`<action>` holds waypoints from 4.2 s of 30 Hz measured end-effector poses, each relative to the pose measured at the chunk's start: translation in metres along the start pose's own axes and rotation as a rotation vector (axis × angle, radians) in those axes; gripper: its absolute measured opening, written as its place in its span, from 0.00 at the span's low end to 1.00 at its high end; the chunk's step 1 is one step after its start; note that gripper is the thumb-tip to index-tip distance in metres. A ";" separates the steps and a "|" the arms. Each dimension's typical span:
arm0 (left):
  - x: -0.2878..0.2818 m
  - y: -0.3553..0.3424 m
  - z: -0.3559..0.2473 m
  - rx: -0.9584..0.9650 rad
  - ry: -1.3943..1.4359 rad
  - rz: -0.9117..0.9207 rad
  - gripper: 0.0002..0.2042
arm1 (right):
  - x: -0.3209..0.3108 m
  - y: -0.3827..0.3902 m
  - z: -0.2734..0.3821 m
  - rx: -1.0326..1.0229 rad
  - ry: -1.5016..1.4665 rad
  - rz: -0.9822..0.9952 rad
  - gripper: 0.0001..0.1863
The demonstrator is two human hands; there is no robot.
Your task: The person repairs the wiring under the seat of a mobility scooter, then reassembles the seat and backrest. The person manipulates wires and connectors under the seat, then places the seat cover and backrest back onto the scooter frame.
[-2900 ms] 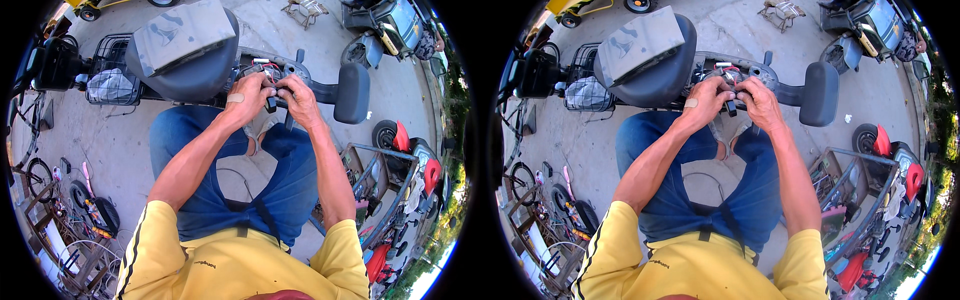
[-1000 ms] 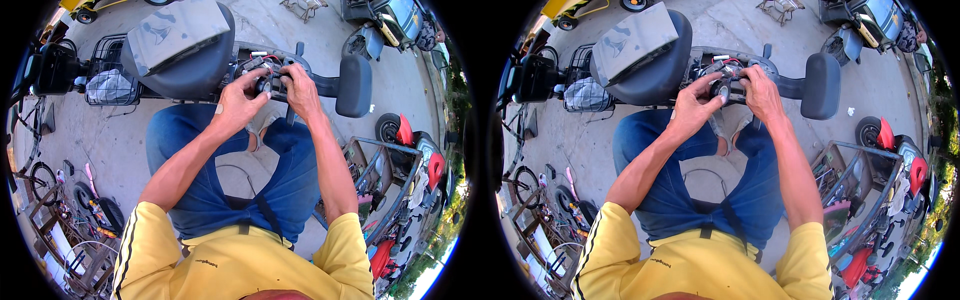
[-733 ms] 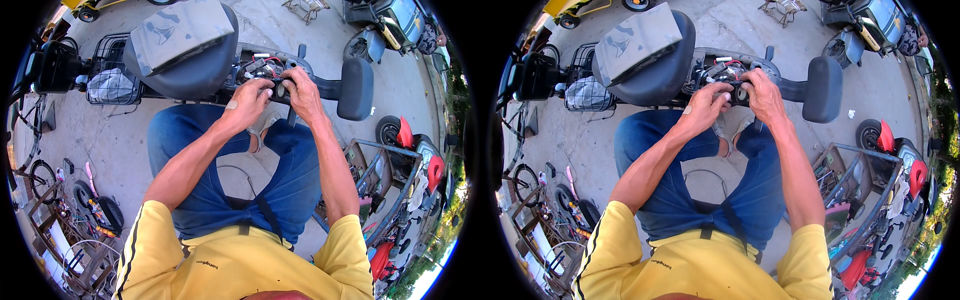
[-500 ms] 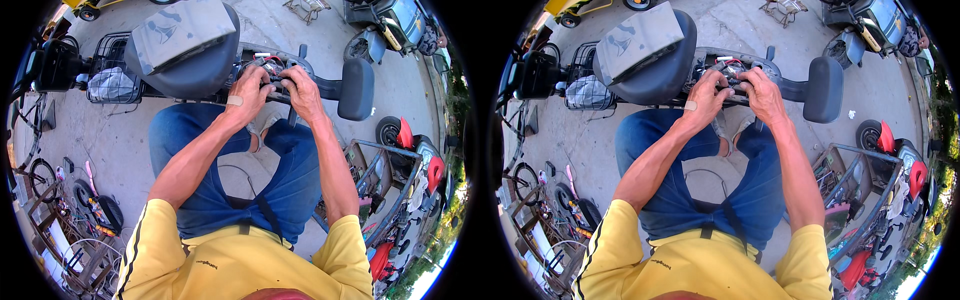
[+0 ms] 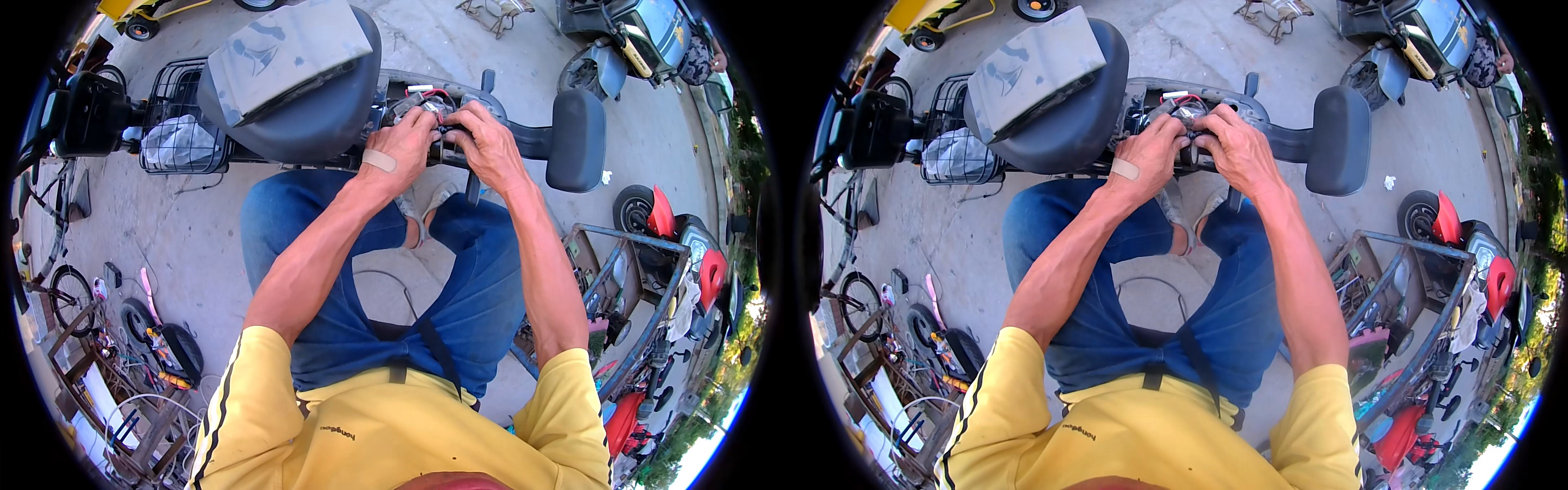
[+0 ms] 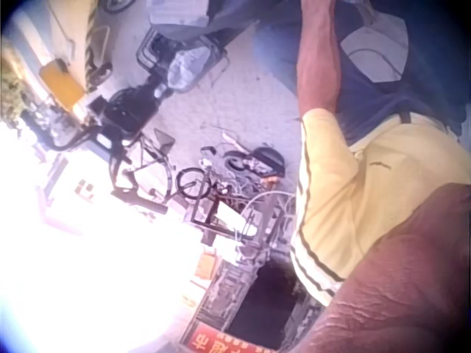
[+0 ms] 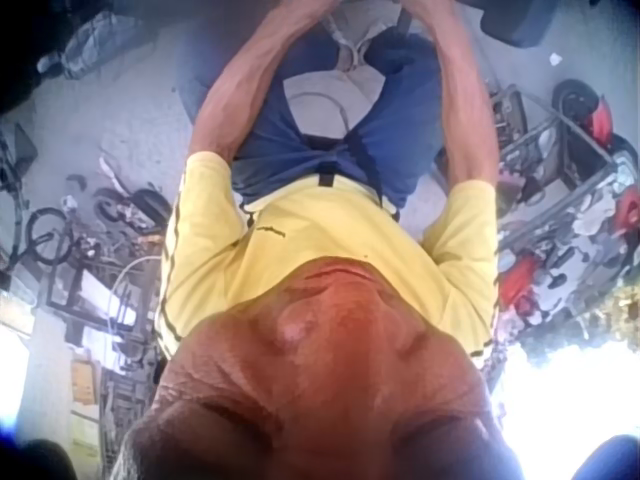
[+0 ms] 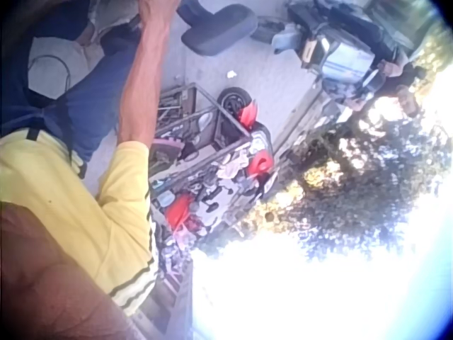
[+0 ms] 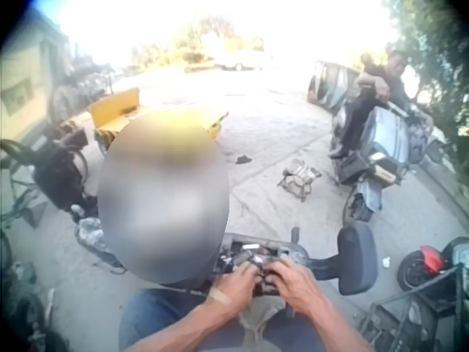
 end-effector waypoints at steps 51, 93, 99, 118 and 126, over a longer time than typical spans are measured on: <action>0.007 0.005 0.013 -0.251 0.588 0.236 0.24 | -0.003 0.010 -0.007 -0.218 0.141 -0.068 0.13; 0.007 -0.006 0.024 -0.535 0.985 0.413 0.11 | -0.016 0.038 -0.003 0.445 -0.527 0.109 0.17; 0.009 -0.009 0.016 -0.459 0.866 0.378 0.10 | -0.023 0.033 -0.002 0.204 -0.211 0.023 0.18; 0.009 -0.005 0.006 -0.283 0.375 0.136 0.15 | 0.002 0.031 -0.002 0.373 -0.007 -0.002 0.17; 0.003 -0.008 -0.004 -0.166 0.099 0.026 0.13 | 0.007 0.029 0.003 0.377 -0.070 0.039 0.18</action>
Point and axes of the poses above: each hand's wrist, its own y-axis away from the middle knuckle, its own x-axis out of the palm, z = x × y, the point moved 2 cm from there along -y, towards the middle knuckle, and after that the axes turned 1 degree about y, right-handed, at the moved point
